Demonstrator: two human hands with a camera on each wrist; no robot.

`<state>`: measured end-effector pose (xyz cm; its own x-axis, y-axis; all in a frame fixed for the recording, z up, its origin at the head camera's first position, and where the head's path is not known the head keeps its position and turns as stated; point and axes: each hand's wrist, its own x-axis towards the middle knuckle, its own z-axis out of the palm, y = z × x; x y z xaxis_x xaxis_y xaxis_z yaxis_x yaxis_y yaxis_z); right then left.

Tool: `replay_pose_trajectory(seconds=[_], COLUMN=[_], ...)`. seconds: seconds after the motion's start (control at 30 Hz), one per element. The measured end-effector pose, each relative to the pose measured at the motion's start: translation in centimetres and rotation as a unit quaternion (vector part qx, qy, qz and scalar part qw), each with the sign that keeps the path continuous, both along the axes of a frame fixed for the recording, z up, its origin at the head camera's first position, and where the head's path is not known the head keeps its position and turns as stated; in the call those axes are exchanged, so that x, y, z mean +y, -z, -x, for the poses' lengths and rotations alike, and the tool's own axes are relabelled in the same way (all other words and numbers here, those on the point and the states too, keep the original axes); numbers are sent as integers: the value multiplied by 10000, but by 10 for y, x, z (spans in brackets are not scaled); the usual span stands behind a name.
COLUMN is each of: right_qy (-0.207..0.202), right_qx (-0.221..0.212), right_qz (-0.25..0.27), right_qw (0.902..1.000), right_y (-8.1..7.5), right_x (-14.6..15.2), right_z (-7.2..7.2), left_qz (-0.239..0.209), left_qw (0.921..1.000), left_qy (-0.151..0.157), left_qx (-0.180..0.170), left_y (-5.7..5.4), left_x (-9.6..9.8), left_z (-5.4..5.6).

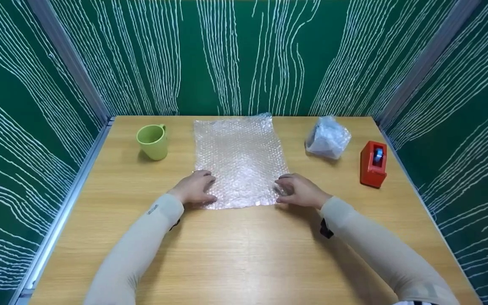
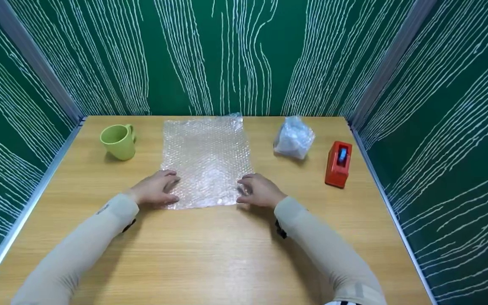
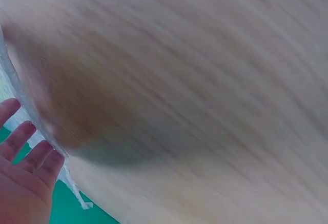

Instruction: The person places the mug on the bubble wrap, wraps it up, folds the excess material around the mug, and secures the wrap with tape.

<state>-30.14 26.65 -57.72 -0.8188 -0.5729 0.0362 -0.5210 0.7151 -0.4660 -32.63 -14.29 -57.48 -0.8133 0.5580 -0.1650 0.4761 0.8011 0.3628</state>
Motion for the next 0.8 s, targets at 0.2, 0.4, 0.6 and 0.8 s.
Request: replay_pose_trajectory(seconds=[0.2,0.4,0.6,0.8], right_qy=[151,189,151,94], right_qx=[-96,-178,-197,-216], right_qz=[54,-36,-108,-209], right_qw=[9998,9997,9996,9995], right_y=[-2,4,6,5], right_x=[6,6,5,3], right_z=[-2,-4,-5,-5], left_qz=[2,-53,-18,56], left_qw=[9998,9990,9969,9950], left_qy=[215,444,741,929], left_qx=[-27,56,264,364], left_y=[-1,-4,-4,-4], left_x=[0,3,6,10], left_z=[-8,-22,-38,-54])
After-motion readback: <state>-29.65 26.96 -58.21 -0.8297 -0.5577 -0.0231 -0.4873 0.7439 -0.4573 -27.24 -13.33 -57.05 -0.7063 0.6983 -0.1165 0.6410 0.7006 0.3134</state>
